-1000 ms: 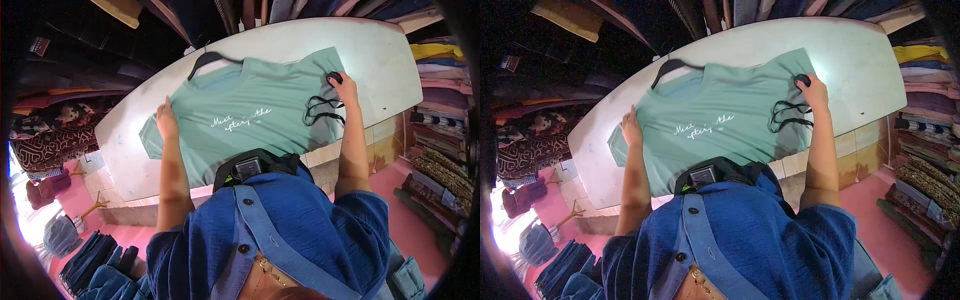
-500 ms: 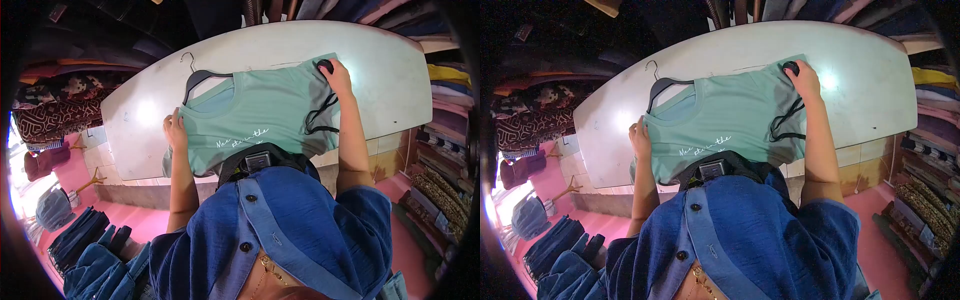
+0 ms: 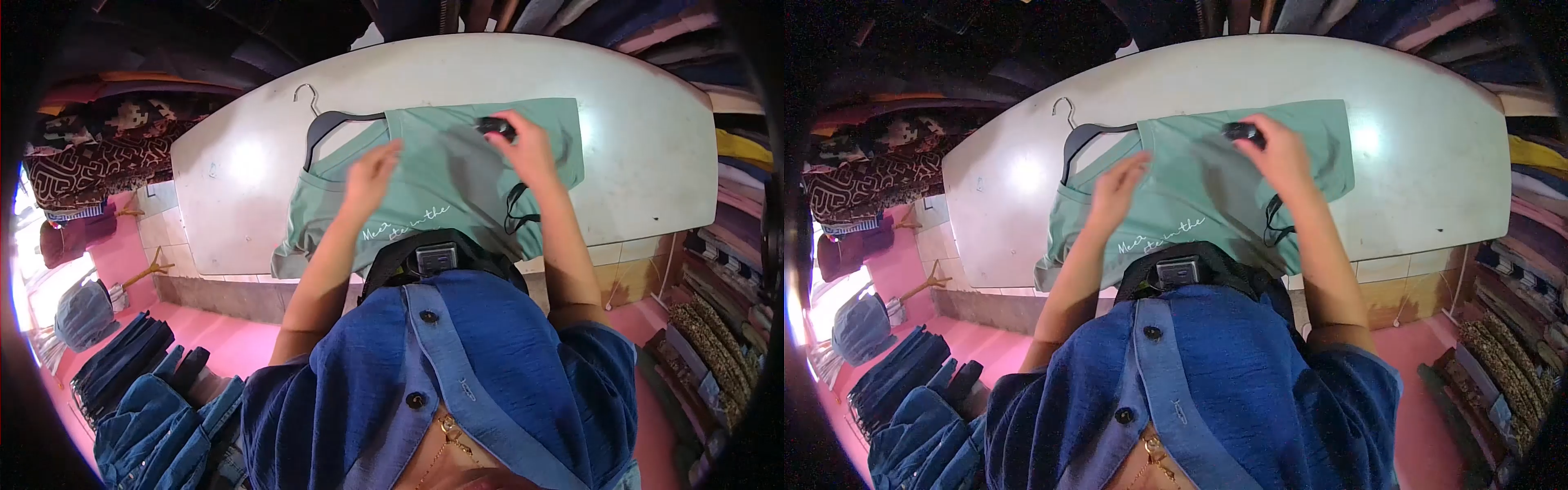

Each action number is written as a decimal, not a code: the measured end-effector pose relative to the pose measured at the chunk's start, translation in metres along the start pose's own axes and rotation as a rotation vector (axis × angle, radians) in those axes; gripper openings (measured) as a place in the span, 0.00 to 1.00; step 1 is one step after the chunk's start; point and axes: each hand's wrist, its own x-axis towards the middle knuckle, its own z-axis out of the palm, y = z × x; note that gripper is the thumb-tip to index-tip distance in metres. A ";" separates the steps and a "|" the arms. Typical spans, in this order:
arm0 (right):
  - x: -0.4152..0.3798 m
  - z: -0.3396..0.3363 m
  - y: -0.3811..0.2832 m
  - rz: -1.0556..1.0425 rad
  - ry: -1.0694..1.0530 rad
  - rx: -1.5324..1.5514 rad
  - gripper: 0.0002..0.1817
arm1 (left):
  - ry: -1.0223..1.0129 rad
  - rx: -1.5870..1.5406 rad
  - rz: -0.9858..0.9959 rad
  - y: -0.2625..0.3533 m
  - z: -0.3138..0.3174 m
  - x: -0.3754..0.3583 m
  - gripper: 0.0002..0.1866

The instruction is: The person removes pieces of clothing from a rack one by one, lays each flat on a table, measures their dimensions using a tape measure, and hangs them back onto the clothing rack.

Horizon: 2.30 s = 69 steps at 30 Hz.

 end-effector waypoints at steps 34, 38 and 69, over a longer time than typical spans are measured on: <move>0.044 0.029 0.019 -0.151 0.026 -0.497 0.10 | 0.476 0.229 -0.191 -0.001 0.010 0.073 0.06; 0.047 0.028 0.022 -0.122 0.008 -0.497 0.10 | 0.556 0.286 -0.126 -0.007 0.013 0.074 0.06; 0.036 -0.021 0.032 0.094 0.052 -0.265 0.14 | 0.493 0.551 0.429 0.002 0.027 0.065 0.10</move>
